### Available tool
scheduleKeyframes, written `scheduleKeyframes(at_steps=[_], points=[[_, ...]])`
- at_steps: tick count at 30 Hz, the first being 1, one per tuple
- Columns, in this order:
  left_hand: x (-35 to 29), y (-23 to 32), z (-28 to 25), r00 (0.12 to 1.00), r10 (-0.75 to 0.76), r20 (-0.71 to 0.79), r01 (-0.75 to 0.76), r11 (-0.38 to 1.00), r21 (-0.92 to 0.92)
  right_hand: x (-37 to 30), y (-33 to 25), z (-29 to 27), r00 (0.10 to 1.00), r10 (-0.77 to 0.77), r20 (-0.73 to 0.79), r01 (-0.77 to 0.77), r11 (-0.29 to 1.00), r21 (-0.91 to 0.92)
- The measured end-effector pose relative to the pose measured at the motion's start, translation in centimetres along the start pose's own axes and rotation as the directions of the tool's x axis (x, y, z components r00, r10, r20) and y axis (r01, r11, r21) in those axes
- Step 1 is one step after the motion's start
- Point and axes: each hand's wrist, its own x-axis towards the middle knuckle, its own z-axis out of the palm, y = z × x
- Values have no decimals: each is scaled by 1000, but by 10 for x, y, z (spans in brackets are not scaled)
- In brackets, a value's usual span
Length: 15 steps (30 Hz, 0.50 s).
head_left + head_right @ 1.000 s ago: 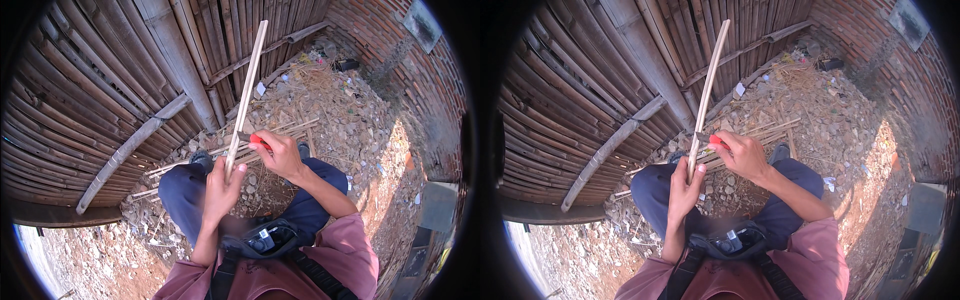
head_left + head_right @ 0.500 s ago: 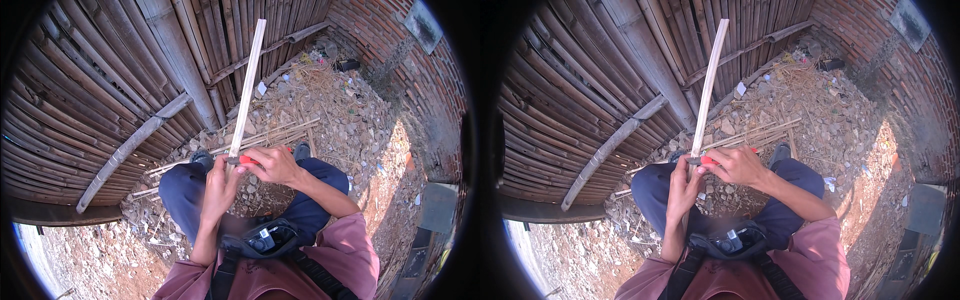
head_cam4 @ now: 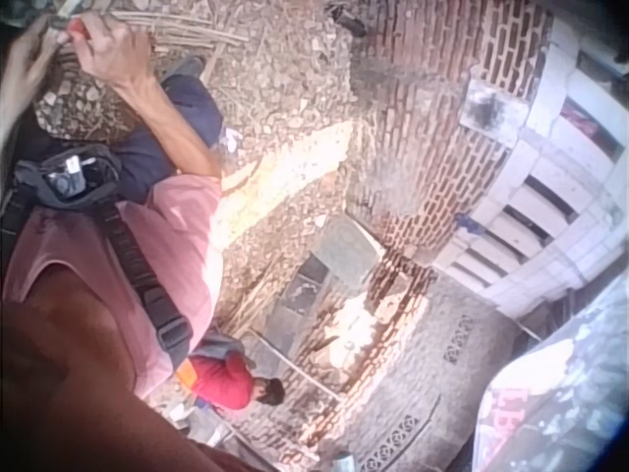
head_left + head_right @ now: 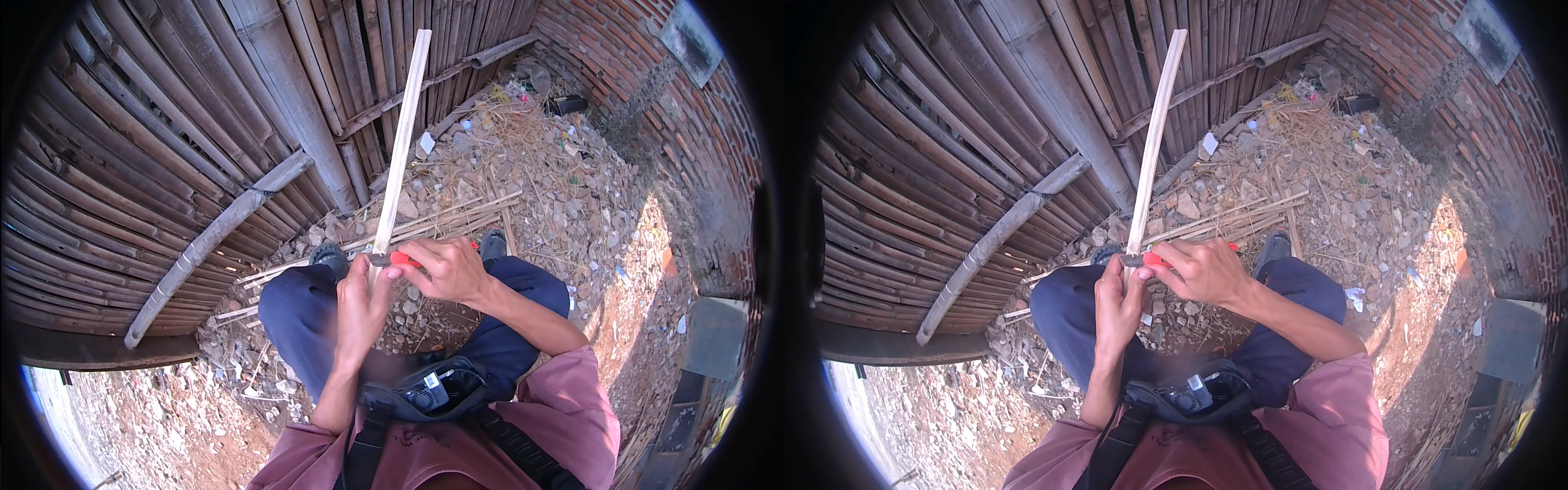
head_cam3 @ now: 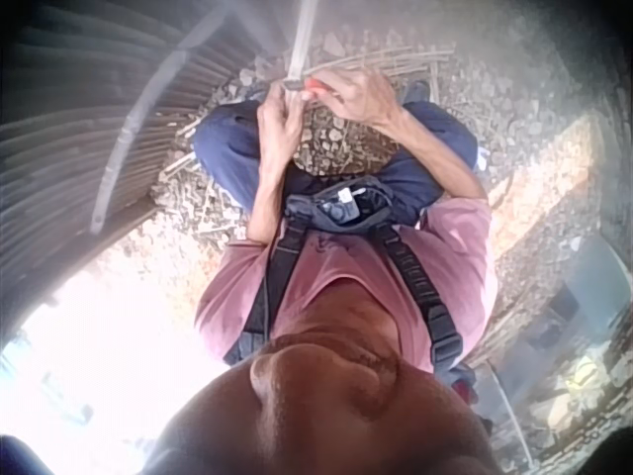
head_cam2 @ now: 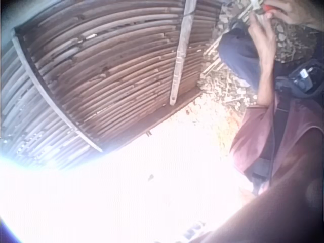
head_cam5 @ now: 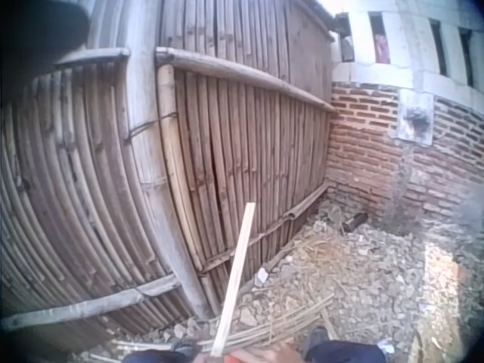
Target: The person uses a utility knife to shave thin strips from a wooden stick. They hold the wood with one hand and repeatedly draw the blade along its length to remove material.
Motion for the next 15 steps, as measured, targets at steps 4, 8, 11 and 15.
scheduleKeyframes(at_steps=[4, 8, 11, 15], points=[[2, 3, 3, 998, 44, -37, -42, 998, 49, -1, 4, 4, 999, -8, -31, 8, 1000, -16], [3, 6, 3, 999, -18, -41, 20, 999, 42, -3, 4, 6, 999, -2, -38, 1, 1000, -24], [4, 10, 1, 999, -26, -43, 28, 998, 59, -1, 1, 7, 999, 2, -48, -3, 1000, -28], [6, 13, 1, 999, 7, -44, -2, 994, 106, -3, 3, 10, 998, 6, -56, -8, 999, -48]])
